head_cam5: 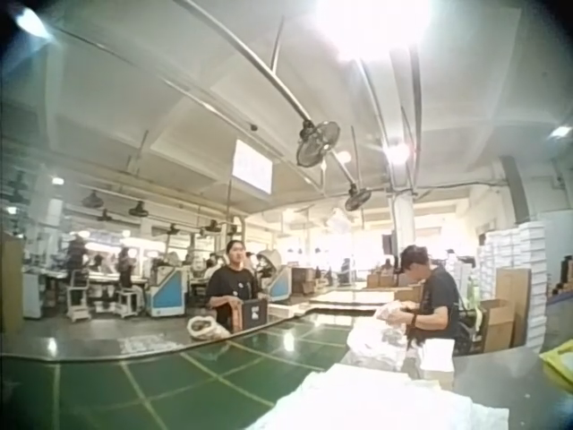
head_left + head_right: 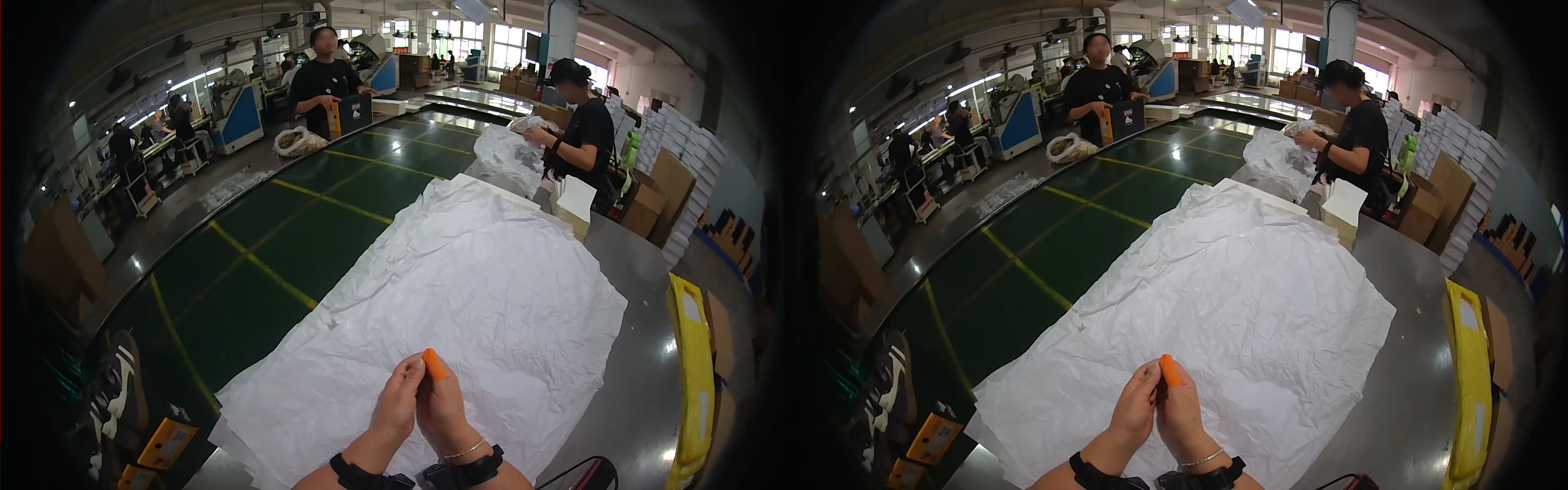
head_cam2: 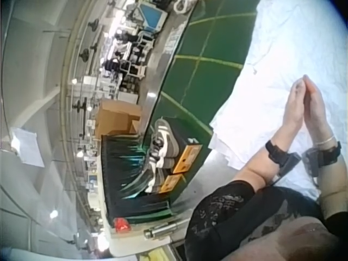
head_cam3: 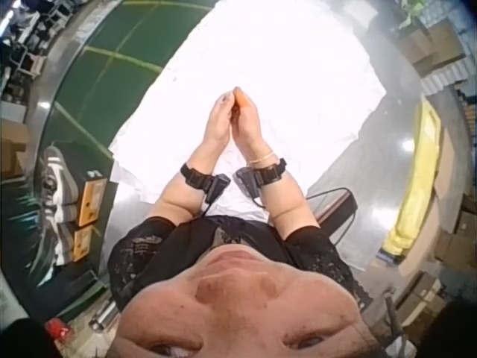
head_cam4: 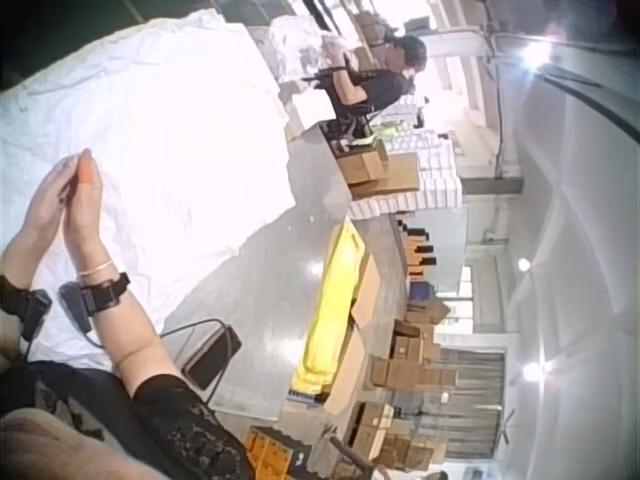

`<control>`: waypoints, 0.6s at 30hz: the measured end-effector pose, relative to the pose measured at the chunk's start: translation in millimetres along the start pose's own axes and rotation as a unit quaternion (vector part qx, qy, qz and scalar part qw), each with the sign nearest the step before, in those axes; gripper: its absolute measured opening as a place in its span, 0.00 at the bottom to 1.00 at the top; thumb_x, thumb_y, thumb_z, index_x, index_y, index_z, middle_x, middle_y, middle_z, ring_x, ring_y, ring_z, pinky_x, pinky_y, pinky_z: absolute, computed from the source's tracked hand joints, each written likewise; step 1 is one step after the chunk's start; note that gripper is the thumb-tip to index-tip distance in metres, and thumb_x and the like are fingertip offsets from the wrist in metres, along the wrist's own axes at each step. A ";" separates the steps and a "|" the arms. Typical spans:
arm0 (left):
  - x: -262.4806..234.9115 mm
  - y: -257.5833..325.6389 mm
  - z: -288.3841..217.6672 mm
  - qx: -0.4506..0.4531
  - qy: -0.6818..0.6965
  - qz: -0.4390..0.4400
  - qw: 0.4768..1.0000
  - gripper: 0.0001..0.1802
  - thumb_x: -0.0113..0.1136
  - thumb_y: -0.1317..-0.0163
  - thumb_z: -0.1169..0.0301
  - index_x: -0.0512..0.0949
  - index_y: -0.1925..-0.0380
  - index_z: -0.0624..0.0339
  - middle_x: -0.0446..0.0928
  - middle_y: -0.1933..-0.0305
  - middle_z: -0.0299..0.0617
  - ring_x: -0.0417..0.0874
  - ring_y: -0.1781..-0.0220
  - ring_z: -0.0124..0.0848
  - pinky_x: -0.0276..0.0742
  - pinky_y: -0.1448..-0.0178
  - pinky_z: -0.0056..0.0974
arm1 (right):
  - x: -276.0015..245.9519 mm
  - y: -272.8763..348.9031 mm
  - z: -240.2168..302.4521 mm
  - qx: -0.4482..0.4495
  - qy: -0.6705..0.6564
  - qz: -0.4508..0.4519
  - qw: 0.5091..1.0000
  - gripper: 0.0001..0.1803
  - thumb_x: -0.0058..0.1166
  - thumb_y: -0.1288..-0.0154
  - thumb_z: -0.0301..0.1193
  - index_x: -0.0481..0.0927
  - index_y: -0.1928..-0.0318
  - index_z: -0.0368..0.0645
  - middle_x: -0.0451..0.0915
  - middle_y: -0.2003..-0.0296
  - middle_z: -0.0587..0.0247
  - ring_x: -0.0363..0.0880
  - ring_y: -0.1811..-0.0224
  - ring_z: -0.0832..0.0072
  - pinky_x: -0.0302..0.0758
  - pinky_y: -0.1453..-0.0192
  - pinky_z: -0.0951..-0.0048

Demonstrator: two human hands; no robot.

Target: The recorder is wrapping shoes in white protective paper and placing them into shoe boxes at a factory conveyor belt.

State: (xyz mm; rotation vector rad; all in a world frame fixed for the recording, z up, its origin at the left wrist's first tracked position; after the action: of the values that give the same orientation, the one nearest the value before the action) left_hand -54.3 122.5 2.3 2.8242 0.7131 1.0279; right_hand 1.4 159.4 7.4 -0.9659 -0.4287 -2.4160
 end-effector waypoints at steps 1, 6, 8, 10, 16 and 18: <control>0.5 0.6 -0.4 -0.001 -0.001 -0.003 1.000 0.19 0.46 0.31 0.62 0.69 0.48 0.65 0.73 0.52 0.39 0.71 0.49 0.24 0.64 0.42 0.29 | -0.7 -0.1 -0.6 0.002 -0.003 -0.007 1.000 0.13 0.40 0.29 0.36 0.75 0.63 0.41 0.75 0.67 0.69 0.71 0.64 0.81 0.68 0.56 0.78; -0.8 -0.5 0.6 -0.002 0.001 -0.004 1.000 0.19 0.46 0.31 0.62 0.69 0.48 0.65 0.73 0.53 0.38 0.71 0.50 0.24 0.65 0.43 0.28 | -2.8 -1.9 -2.3 0.005 0.001 0.007 1.000 0.13 0.40 0.29 0.36 0.75 0.63 0.42 0.75 0.67 0.69 0.71 0.64 0.82 0.68 0.57 0.78; 1.1 -0.1 -0.8 -0.003 0.003 -0.005 1.000 0.19 0.46 0.31 0.62 0.70 0.49 0.65 0.73 0.54 0.37 0.71 0.52 0.23 0.65 0.44 0.27 | -1.9 -1.9 -1.4 0.005 0.004 0.010 1.000 0.13 0.40 0.29 0.36 0.75 0.63 0.42 0.75 0.67 0.69 0.71 0.64 0.82 0.68 0.57 0.78; 2.0 1.1 -2.7 0.001 -0.013 -0.006 1.000 0.18 0.47 0.31 0.62 0.70 0.49 0.64 0.73 0.57 0.34 0.70 0.57 0.19 0.65 0.48 0.25 | 0.9 -0.6 0.8 -0.005 0.006 -0.007 1.000 0.14 0.39 0.29 0.37 0.75 0.63 0.42 0.75 0.68 0.69 0.71 0.65 0.82 0.68 0.58 0.78; -0.9 -0.8 -0.6 -0.005 -0.023 -0.002 1.000 0.20 0.47 0.31 0.60 0.69 0.48 0.64 0.72 0.50 0.39 0.70 0.48 0.25 0.63 0.40 0.30 | 0.2 -1.5 1.4 0.006 0.005 -0.003 1.000 0.13 0.39 0.29 0.36 0.74 0.63 0.42 0.74 0.69 0.69 0.71 0.66 0.82 0.68 0.60 0.79; -0.4 -0.2 -0.9 -0.003 -0.021 0.001 1.000 0.20 0.48 0.32 0.60 0.69 0.48 0.64 0.72 0.50 0.39 0.70 0.48 0.25 0.63 0.40 0.30 | 0.4 -1.4 1.2 0.008 0.001 -0.005 1.000 0.13 0.39 0.29 0.36 0.74 0.63 0.42 0.74 0.69 0.69 0.70 0.67 0.82 0.67 0.61 0.79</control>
State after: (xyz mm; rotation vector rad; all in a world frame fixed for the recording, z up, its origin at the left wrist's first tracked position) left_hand -55.2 122.4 2.7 2.8330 0.7031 0.9663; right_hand 1.0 161.0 8.4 -0.9574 -0.4540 -2.4189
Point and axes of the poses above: each hand's wrist, its own y-axis away from the middle knuckle, its own x-axis out of the palm, z = x × y, the point moved 3 cm from there along -y, towards the middle knuckle
